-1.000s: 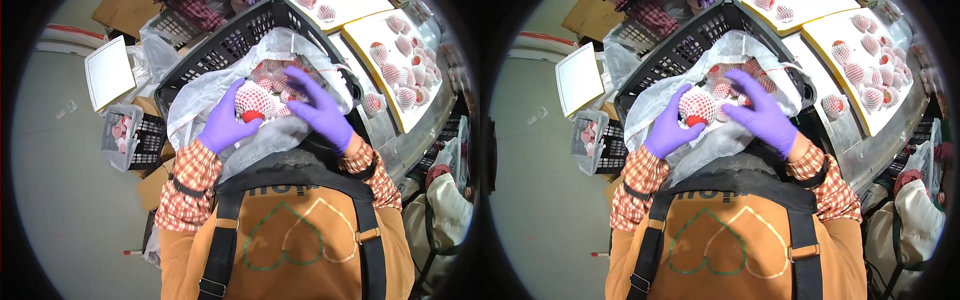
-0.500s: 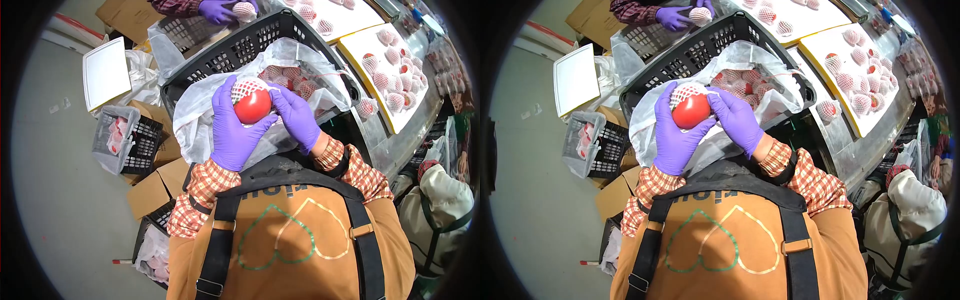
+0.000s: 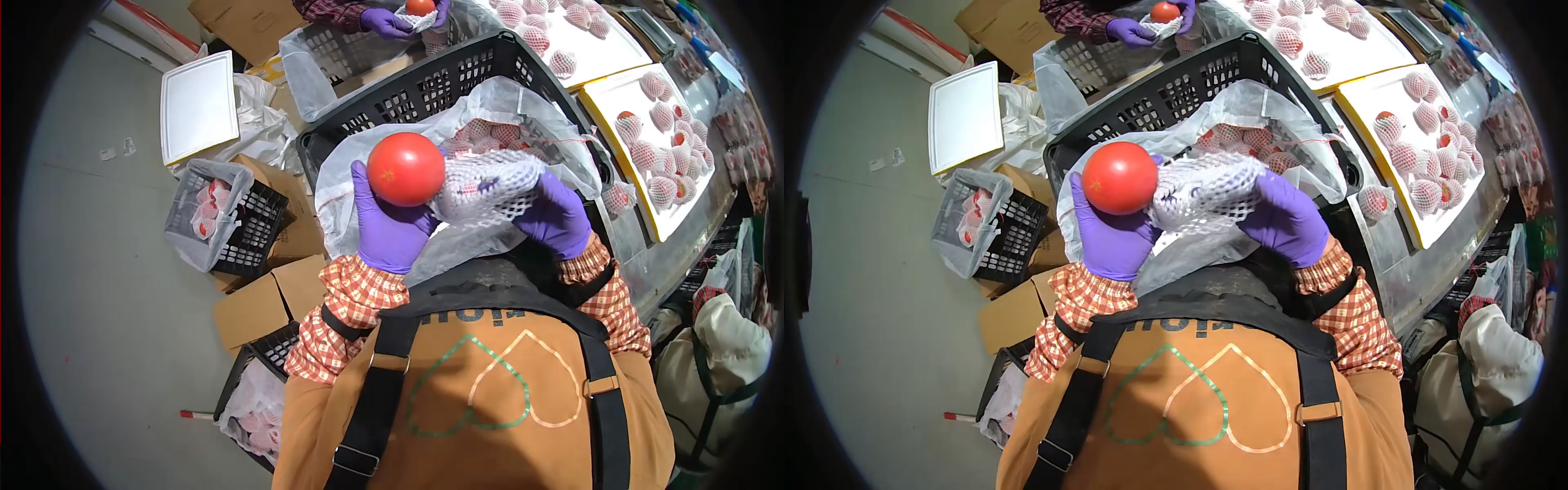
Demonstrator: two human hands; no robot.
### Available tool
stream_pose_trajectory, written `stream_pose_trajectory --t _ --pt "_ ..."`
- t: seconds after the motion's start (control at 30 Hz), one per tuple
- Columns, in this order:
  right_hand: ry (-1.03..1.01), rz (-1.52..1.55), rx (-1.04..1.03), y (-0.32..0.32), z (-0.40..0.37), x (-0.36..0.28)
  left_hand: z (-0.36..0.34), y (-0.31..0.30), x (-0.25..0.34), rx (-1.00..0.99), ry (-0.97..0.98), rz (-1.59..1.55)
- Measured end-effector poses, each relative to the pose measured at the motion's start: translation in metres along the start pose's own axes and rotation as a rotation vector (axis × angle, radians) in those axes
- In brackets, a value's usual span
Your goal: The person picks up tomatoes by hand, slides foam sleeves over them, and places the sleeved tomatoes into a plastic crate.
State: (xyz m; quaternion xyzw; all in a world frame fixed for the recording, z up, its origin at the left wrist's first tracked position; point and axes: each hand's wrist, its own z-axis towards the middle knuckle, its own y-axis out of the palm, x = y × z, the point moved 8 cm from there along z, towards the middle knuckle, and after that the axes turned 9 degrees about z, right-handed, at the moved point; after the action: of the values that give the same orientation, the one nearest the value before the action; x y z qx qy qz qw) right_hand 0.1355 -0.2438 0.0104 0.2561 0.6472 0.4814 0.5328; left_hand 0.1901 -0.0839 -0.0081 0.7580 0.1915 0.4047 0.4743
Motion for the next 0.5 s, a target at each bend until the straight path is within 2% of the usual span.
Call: stream_pose_trajectory --t 0.03,0.1,0.17,0.23,0.3,0.33,0.43,0.47,0.5 --pt "-0.049 0.238 0.005 -0.007 -0.002 0.0 0.002 0.003 -0.007 -0.055 -0.068 -0.049" --pt "-0.133 0.25 0.088 -0.018 0.004 -0.002 0.003 -0.002 -0.012 -0.055 -0.095 -0.144" --pt "-0.124 0.324 0.053 -0.01 0.008 -0.007 -0.001 -0.004 -0.017 -0.066 -0.141 0.081" --pt "-0.097 0.275 0.042 -0.013 0.009 -0.014 0.0 -0.003 -0.015 -0.061 -0.118 0.102" --pt "-0.302 0.139 0.013 -0.026 0.008 -0.031 0.002 -0.003 -0.013 -0.058 -0.054 0.148" --pt "-0.469 -0.267 0.09 -0.029 0.001 -0.043 0.001 -0.003 -0.015 -0.057 -0.056 0.144" --pt "-0.379 -0.159 0.146 -0.031 0.002 -0.051 -0.002 0.002 0.002 -0.018 0.226 0.642" --pt "-0.374 -0.271 0.186 -0.036 0.001 -0.051 -0.001 0.006 0.01 -0.023 0.359 0.756" --pt "-0.376 -0.275 0.189 -0.034 0.001 -0.048 0.0 0.011 0.01 -0.027 0.358 0.753"
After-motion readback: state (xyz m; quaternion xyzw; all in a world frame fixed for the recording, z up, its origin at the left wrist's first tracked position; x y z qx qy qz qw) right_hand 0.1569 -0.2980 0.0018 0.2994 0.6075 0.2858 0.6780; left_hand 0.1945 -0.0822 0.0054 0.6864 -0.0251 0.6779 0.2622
